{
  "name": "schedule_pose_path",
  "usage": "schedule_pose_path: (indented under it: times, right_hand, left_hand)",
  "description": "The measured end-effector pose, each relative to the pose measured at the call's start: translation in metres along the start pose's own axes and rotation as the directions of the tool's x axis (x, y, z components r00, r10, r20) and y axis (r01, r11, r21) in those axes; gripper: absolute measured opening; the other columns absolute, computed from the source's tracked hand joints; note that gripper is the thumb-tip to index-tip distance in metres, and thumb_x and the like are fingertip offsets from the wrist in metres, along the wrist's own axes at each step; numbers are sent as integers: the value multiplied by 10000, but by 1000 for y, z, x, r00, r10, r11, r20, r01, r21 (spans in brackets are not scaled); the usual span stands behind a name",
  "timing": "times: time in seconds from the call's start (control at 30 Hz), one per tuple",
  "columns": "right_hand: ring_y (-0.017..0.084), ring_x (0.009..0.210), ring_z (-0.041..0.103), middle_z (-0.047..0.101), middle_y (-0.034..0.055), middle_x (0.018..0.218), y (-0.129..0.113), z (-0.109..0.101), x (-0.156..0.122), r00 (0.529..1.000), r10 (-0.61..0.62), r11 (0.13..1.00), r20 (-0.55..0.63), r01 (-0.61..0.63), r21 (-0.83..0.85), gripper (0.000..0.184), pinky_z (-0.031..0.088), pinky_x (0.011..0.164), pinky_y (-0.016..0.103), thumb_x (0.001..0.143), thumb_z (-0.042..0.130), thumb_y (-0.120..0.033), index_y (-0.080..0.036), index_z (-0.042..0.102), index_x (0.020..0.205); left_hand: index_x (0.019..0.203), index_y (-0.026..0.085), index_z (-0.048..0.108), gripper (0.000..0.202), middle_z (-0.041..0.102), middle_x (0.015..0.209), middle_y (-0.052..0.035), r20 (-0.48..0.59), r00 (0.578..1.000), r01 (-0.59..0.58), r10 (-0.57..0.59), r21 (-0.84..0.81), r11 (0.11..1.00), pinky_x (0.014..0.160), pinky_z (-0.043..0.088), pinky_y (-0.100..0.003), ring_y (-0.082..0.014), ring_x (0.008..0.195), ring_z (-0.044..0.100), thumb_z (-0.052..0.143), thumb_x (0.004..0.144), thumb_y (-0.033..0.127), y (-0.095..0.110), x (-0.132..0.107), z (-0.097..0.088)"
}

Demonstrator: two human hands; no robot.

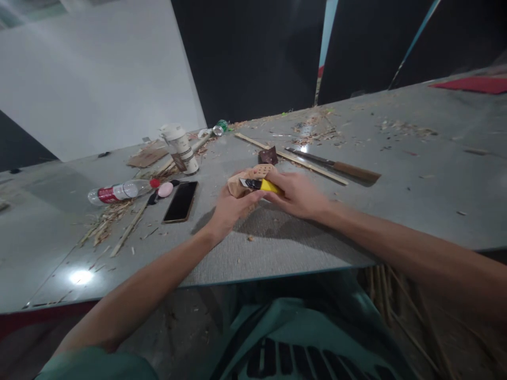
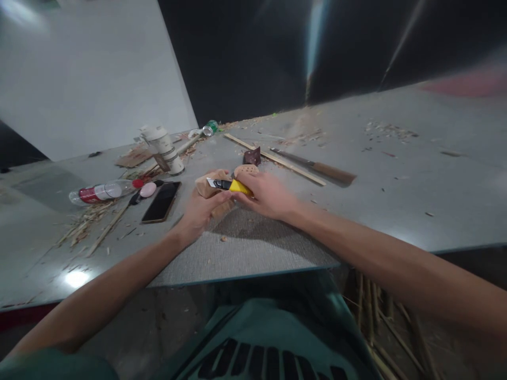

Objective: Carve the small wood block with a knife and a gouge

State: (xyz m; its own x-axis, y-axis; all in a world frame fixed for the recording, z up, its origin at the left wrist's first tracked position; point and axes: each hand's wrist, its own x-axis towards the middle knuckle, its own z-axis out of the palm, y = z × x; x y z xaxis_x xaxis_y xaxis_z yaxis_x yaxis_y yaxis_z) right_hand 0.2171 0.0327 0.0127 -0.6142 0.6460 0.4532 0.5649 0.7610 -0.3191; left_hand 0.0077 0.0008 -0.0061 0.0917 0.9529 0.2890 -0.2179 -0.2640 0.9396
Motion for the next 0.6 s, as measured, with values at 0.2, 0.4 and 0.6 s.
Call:
schedule_pose_path:
  times: [0.2, 0.4, 0.6]
  right_hand:
    - [175, 624, 431, 595, 28, 768, -1, 3, -2, 999, -16, 1000, 30, 17, -25, 449, 259, 633, 333, 1111, 417, -647, -235, 544, 985]
    - [174, 585, 374, 555, 12, 702, 0, 7, -3, 999, -11, 998, 39, 13, -68, 426, 231, 614, 336, 1086, 457, -619, -222, 605, 1047]
    - [196, 607, 420, 588, 34, 710, 0, 8, -3, 999, 7, 994, 35, -3, -113, 455, 231, 621, 342, 1093, 435, -614, -214, 650, 1117]
  left_hand:
    - [1151, 267, 773, 492, 810, 1169, -18, -21, 1000, 9, -9, -18, 1000, 959, 613, -317, -205, 1065, 754, 1004, 729, 370, -5, 0, 1]
    - [1086, 242, 807, 437, 827, 1082, -27, -43, 998, 35, -35, 6, 999, 883, 626, -317, -202, 984, 775, 1001, 761, 463, -12, 2, -3]
    - [1093, 239, 824, 453, 841, 1104, -47, -38, 998, 42, -41, 37, 998, 916, 625, -332, -241, 1064, 783, 999, 766, 499, -12, 4, -6]
